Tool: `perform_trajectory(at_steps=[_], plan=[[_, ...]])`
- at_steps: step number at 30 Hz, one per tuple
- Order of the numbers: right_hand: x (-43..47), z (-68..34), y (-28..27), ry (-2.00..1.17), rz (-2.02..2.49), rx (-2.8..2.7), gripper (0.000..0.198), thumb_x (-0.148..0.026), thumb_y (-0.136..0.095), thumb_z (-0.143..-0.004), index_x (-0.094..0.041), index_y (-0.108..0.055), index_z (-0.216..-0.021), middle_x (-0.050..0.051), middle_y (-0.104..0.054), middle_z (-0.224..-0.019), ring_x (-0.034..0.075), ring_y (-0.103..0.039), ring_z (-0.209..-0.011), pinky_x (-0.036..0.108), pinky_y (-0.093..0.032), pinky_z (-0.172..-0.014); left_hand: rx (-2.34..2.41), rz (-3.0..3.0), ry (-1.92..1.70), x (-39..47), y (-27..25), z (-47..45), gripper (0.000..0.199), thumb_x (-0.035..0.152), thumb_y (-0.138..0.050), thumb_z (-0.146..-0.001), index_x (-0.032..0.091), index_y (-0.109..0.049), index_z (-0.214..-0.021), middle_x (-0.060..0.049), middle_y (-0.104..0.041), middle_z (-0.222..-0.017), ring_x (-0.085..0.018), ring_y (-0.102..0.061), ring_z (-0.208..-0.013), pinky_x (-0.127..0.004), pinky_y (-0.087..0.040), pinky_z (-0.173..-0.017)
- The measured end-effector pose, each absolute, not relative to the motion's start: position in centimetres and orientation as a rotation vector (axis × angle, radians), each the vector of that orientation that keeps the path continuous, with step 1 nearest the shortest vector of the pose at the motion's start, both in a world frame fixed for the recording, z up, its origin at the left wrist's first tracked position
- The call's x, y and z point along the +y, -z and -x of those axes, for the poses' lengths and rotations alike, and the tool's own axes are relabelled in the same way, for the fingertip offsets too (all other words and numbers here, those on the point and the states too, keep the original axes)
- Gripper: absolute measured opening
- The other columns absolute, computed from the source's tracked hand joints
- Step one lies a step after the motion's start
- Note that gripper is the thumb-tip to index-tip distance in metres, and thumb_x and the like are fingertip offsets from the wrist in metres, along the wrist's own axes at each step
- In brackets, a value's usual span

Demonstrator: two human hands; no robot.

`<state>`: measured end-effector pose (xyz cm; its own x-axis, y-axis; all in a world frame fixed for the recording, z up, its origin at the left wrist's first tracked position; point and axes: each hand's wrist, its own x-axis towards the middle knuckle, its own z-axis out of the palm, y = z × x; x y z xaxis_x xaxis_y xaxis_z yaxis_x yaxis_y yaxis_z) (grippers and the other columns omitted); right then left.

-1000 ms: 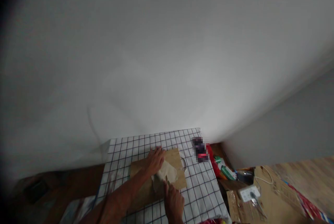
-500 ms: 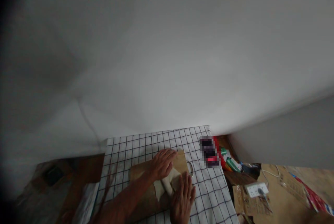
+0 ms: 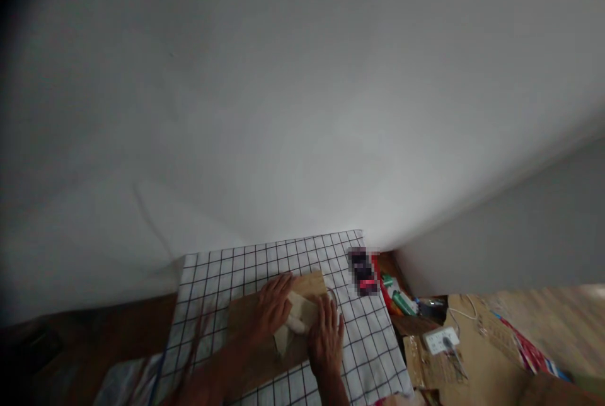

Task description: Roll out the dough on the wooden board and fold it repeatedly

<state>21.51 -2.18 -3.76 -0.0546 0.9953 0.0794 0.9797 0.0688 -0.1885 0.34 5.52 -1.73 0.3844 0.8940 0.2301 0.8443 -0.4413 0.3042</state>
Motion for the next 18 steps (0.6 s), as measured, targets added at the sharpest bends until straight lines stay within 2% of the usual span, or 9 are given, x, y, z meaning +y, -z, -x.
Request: perform_trajectory(at_steps=[6, 9, 13, 18], plan=[[0.6, -21.8, 2.2, -0.058, 1.986, -2.249, 0.057, -0.028, -0.031, -0.103, -0.024, -0.031, -0.16, 0.007, -0.031, -0.165, 0.027, -0.031, -0.151, 0.05, -0.03, -0.118, 1.783, -2.483, -0.474, 2.6, 2.4, 0.9, 0.064, 0.025, -0.045, -0.095, 0.024, -0.034, -0.158, -0.008, -0.037, -0.163, -0.031, -0.038, -0.148, -0.054, -0.03, -0.121], [-0.1, -21.9, 2.8, -0.023, 1.926, -2.301, 0.057, -0.03, -0.031, -0.103, -0.025, -0.031, -0.16, 0.007, -0.03, -0.165, 0.029, -0.027, -0.152, 0.052, -0.03, -0.117, 1.777, -2.503, -0.494, 1.4, 2.1, 1.1, 0.064, 0.027, -0.044, -0.096, 0.023, -0.032, -0.159, -0.006, -0.036, -0.163, -0.029, -0.036, -0.149, -0.051, -0.031, -0.122], [-1.2, -21.9, 3.6, 0.014, 1.865, -2.34, 0.059, -0.031, -0.031, -0.102, -0.026, -0.028, -0.161, 0.008, -0.028, -0.166, 0.032, -0.021, -0.154, 0.059, -0.024, -0.119, 1.753, -2.516, -0.471, 0.0, 1.8, 1.2, 0.065, 0.027, -0.042, -0.098, 0.021, -0.026, -0.161, -0.007, -0.031, -0.166, -0.029, -0.027, -0.153, -0.049, -0.03, -0.123], [-1.3, -21.5, 3.6, -0.013, 1.87, -2.285, 0.061, -0.034, -0.032, -0.103, -0.022, -0.025, -0.162, 0.011, -0.027, -0.166, 0.033, -0.022, -0.154, 0.057, -0.027, -0.118, 1.713, -2.517, -0.462, 0.8, 2.1, 1.2, 0.066, 0.025, -0.042, -0.096, 0.021, -0.029, -0.16, -0.007, -0.035, -0.164, -0.03, -0.031, -0.152, -0.051, -0.032, -0.122]])
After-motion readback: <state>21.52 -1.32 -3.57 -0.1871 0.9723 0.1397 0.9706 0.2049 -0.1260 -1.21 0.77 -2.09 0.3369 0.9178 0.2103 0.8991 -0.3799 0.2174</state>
